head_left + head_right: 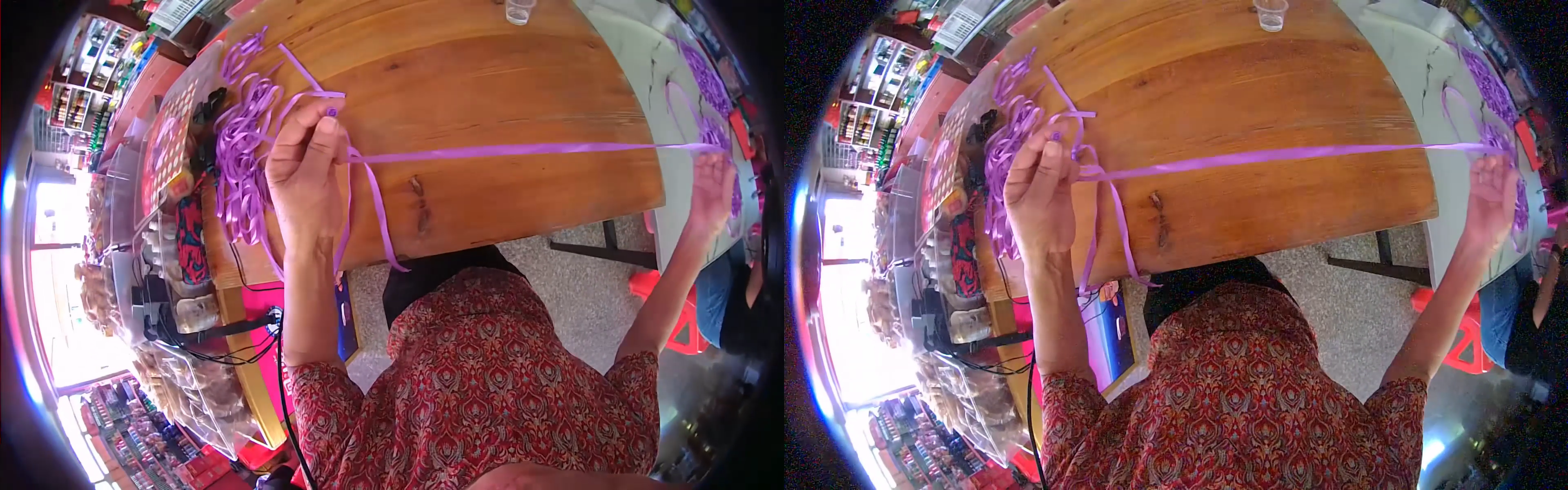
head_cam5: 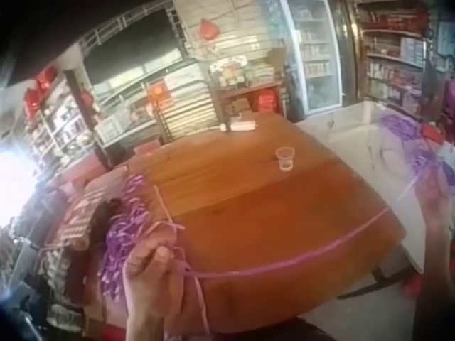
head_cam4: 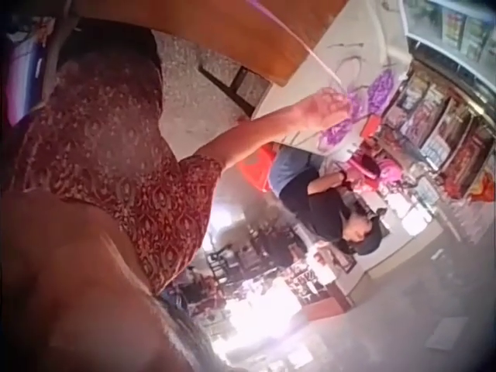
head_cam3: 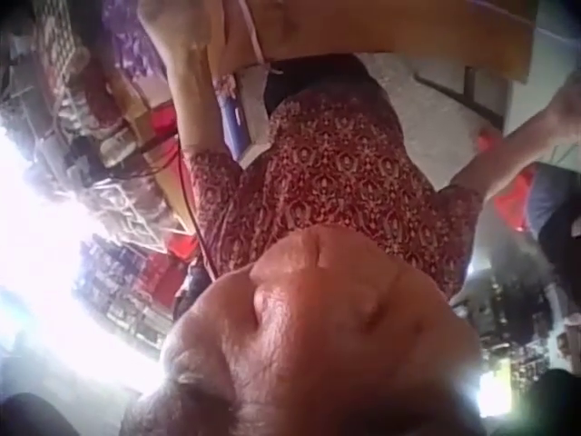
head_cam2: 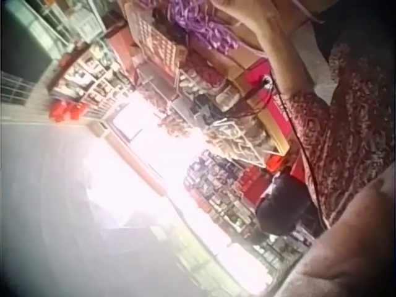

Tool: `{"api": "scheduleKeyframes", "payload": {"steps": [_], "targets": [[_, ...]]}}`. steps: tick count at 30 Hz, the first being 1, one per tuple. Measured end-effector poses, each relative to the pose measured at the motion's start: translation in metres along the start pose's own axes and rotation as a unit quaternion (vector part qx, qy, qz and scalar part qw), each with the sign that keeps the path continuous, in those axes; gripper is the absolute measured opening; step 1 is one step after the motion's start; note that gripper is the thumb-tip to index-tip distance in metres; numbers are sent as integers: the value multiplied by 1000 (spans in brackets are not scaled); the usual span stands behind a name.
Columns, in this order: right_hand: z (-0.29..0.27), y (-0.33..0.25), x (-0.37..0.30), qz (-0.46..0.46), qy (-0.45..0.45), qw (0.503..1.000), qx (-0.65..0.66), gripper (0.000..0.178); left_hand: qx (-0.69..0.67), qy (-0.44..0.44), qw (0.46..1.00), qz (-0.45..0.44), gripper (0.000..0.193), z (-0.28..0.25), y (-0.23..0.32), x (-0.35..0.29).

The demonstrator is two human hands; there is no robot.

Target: The person ties knots in purple ribbons by hand, one at a time. They pick up a ribbon from the table, form a loop, pull the end through to create a knot, and then place it back down.

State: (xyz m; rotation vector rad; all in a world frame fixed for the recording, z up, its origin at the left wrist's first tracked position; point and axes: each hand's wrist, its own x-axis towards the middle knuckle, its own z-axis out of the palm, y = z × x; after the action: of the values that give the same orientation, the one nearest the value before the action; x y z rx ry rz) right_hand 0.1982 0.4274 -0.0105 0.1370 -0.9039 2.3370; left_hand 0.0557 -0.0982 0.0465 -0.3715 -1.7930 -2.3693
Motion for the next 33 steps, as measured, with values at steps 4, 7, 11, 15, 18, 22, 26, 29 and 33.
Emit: {"api": "scheduleKeyframes", "payload": {"steps": [4, 7, 11, 15, 18, 22, 26, 29, 33], "targets": [[-35, -43, 20, -49, 22, 998, 12, 28, -29, -12, 999, -33, 16, 1, -3, -3], [-31, -48, 22, -4, -193, 981, 24, 32, -75, 8, 995, -71, 15, 3, -13, -4], [50, 29, -13, -125, 93, 905, -396, 25, -105, -21, 990, -88, 15, 19, -21, -6], [147, 117, -62, 23, -152, 818, -554, 23, -138, -77, 984, -83, 15, 24, -23, -15], [184, 162, -75, 13, -370, 760, -534, 46, -165, -87, 979, -83, 17, 39, -18, -20], [213, 209, -92, -14, -393, 784, -480, 46, -141, -133, 980, -46, 17, 43, -17, -24], [220, 226, -95, 126, -428, 814, -373, 33, -125, -141, 982, -13, 15, 44, -15, -30], [218, 226, -98, 178, -429, 823, -326, 23, -138, -113, 984, -27, 12, 42, -12, -31], [214, 214, -94, 158, -462, 785, -381, 20, -219, -90, 968, -83, 11, 37, -12, -26]]}}
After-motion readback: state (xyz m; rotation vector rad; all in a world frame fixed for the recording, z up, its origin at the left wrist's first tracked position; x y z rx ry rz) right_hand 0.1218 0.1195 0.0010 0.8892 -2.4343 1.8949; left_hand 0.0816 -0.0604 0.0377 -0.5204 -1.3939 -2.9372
